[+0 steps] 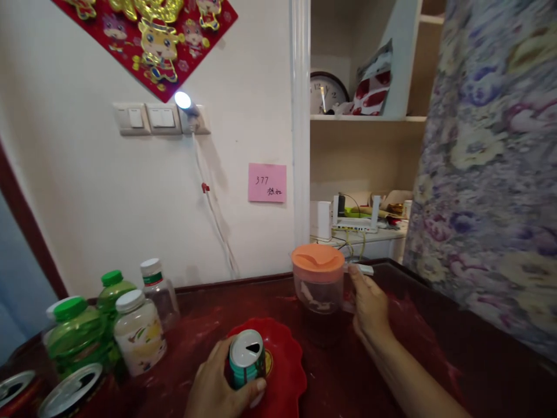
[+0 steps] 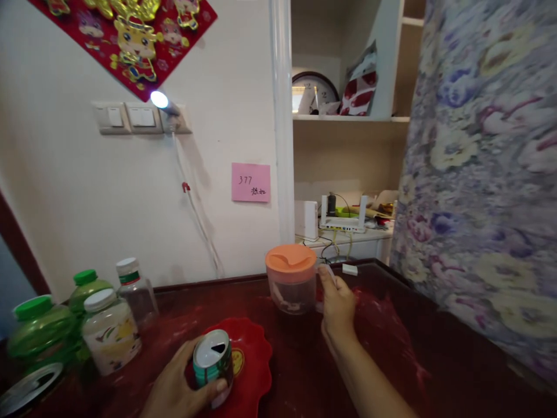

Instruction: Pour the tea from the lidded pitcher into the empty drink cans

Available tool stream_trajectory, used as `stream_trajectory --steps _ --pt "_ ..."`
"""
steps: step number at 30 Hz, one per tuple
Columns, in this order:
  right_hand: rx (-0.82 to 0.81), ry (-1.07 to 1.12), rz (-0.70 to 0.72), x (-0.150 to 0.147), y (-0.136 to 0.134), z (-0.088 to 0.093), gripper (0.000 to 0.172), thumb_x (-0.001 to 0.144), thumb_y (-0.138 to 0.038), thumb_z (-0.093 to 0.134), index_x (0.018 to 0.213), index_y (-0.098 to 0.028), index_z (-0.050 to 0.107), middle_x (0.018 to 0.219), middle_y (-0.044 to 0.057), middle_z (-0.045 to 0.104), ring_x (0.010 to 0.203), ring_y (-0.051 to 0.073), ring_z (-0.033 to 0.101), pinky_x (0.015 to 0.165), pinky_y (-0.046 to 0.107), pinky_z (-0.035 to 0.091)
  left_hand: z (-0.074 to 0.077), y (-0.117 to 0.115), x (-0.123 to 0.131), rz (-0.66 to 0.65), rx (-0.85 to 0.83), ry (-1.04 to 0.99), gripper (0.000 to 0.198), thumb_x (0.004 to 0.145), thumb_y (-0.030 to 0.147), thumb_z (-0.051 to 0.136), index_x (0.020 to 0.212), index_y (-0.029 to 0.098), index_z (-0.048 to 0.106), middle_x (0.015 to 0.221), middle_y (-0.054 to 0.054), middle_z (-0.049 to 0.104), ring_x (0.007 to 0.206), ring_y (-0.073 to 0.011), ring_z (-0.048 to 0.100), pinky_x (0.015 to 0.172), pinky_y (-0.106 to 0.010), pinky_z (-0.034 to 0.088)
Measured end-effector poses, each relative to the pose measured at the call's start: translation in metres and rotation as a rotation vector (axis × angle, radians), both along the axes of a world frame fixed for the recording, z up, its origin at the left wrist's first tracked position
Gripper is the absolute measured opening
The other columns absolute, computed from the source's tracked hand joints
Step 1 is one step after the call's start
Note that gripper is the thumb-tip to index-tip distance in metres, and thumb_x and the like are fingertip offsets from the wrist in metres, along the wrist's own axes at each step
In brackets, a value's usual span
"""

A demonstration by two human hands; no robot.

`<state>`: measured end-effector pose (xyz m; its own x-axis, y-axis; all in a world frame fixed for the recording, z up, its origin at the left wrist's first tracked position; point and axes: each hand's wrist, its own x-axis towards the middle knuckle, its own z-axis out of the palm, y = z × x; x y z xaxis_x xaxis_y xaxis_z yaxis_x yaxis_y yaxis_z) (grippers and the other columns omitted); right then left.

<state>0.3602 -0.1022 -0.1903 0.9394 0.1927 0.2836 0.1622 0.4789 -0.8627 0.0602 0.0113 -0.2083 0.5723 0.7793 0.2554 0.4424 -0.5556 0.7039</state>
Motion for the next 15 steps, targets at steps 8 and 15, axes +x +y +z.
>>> stream_trajectory --steps 8,15 --pt "0.022 -0.004 0.035 0.005 0.002 -0.012 0.031 0.105 -0.040 0.067 0.091 -0.013 0.062 0.078 -0.003 0.058 0.059 0.011 0.056 0.054 0.022 0.051 0.000 0.000 0.001 0.018 0.031 -0.003 0.056 0.065 0.038 0.076 0.119 0.022 0.069 0.123 -0.009 0.074 0.114 -0.0363 0.068 0.100 -0.048 0.052" --pt "0.050 -0.199 -0.173 0.016 -0.004 -0.002 0.027 0.104 -0.040 0.067 0.096 -0.014 0.062 0.086 0.000 0.059 0.069 0.014 0.059 0.063 0.027 0.053 -0.002 -0.002 0.000 0.008 0.050 -0.017 0.053 0.066 0.034 0.076 0.117 0.022 0.070 0.120 -0.008 0.075 0.112 -0.0344 0.069 0.099 -0.046 0.052"
